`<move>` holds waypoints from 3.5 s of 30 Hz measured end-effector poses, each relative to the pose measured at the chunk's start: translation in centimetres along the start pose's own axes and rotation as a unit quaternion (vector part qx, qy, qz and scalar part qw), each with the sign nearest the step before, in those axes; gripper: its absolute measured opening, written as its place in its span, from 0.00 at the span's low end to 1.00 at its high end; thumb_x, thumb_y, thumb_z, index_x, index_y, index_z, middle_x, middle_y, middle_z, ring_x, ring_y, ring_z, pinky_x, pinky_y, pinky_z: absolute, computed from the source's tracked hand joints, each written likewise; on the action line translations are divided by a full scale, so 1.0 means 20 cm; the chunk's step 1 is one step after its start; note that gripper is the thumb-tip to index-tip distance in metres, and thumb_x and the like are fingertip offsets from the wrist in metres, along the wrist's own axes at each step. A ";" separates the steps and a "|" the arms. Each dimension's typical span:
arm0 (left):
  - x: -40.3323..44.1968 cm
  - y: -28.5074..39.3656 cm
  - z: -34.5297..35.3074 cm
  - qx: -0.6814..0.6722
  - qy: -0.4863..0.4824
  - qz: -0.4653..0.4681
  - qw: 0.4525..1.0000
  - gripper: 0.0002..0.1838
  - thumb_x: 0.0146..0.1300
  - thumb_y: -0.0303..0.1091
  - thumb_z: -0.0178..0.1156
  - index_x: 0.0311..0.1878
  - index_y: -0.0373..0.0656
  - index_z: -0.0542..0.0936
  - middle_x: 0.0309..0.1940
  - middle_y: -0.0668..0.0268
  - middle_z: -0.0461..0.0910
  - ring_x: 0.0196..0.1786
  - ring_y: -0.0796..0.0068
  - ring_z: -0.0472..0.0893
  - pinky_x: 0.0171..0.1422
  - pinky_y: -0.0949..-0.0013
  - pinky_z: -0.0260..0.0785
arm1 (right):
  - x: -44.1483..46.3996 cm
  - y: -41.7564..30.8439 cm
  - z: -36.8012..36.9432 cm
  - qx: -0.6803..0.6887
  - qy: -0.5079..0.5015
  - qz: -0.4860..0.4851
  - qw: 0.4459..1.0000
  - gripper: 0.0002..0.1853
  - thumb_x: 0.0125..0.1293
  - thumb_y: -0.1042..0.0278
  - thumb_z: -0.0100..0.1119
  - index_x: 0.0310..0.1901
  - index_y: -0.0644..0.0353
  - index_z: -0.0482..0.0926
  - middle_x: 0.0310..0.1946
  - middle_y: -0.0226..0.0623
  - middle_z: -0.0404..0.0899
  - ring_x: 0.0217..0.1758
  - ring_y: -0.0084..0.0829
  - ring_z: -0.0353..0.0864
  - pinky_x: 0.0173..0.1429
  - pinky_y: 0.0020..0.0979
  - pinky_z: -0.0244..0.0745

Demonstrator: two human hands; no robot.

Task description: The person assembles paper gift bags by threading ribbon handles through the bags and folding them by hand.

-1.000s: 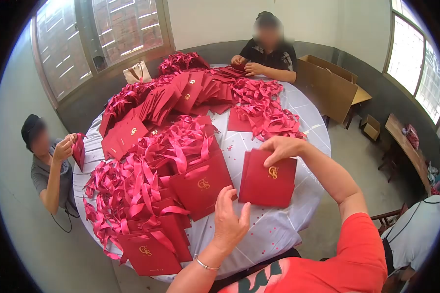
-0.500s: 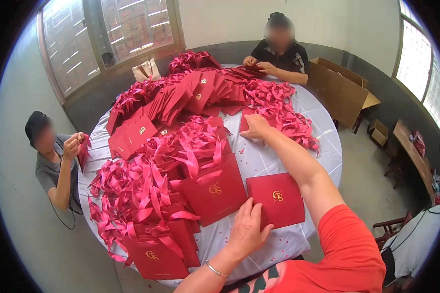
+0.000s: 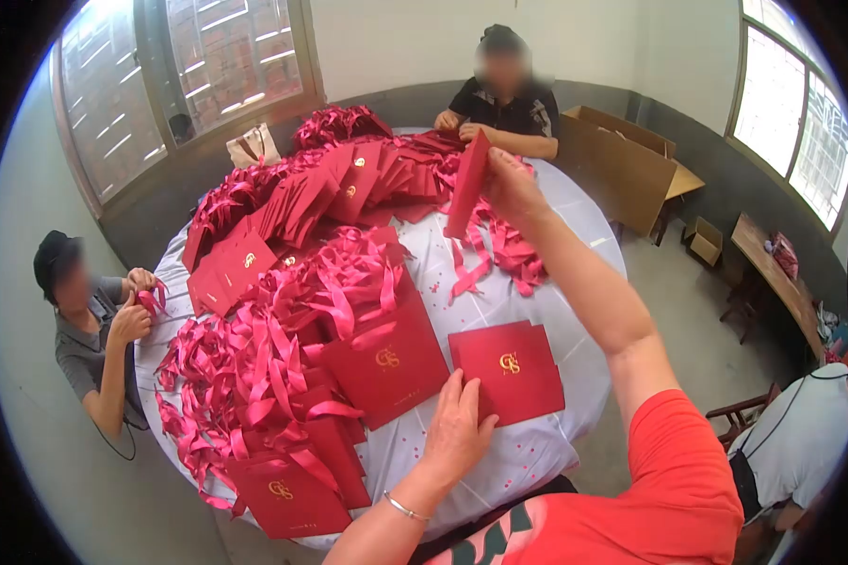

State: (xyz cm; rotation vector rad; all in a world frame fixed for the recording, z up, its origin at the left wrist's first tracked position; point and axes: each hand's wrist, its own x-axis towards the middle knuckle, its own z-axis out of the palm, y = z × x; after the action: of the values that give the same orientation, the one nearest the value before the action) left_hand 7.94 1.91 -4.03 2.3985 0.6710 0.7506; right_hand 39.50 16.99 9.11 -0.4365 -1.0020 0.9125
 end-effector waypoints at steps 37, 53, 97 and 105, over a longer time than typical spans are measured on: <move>0.03 0.05 -0.03 -0.007 0.057 0.137 0.989 0.08 0.52 0.24 0.69 0.35 0.35 0.81 0.54 0.43 0.79 0.64 0.44 0.75 0.68 0.51 0.68 | -0.73 0.07 0.06 -0.659 -0.162 -0.102 0.728 0.06 0.63 0.71 0.65 0.38 0.62 0.80 0.34 0.44 0.81 0.40 0.43 0.82 0.46 0.39 0.76; 0.13 0.21 0.02 0.190 -0.066 0.077 0.977 0.28 0.56 0.34 0.69 0.57 0.31 0.73 0.65 0.33 0.66 0.71 0.35 0.64 0.77 0.44 0.54 | -1.56 -0.08 0.19 -0.738 -0.029 -0.156 0.656 0.11 0.53 0.77 0.70 0.38 0.60 0.78 0.42 0.39 0.82 0.51 0.42 0.81 0.58 0.41 0.74; 0.28 0.14 -0.06 -0.521 -0.393 -0.207 0.729 0.09 0.66 0.25 0.61 0.48 0.35 0.80 0.40 0.72 0.83 0.41 0.87 0.79 0.47 0.80 0.71 | -1.66 -0.36 0.43 -0.643 -0.039 -0.119 0.755 0.15 0.48 0.84 0.74 0.38 0.61 0.83 0.32 0.38 0.81 0.36 0.38 0.83 0.42 0.35 0.78; 0.27 0.11 -0.03 -0.585 -0.427 -0.187 0.663 0.10 0.64 0.21 0.57 0.49 0.35 0.78 0.42 0.69 0.83 0.44 0.84 0.81 0.50 0.79 0.71 | -1.68 -0.36 0.46 -0.653 -0.055 -0.141 0.742 0.16 0.47 0.82 0.75 0.39 0.60 0.83 0.31 0.37 0.82 0.36 0.37 0.83 0.41 0.34 0.78</move>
State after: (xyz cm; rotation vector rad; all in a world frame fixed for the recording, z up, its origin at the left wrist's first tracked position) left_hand 12.11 3.75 -0.25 1.0631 0.1136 -0.2085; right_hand 27.28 -15.34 0.88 -1.3636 -1.6820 -0.2089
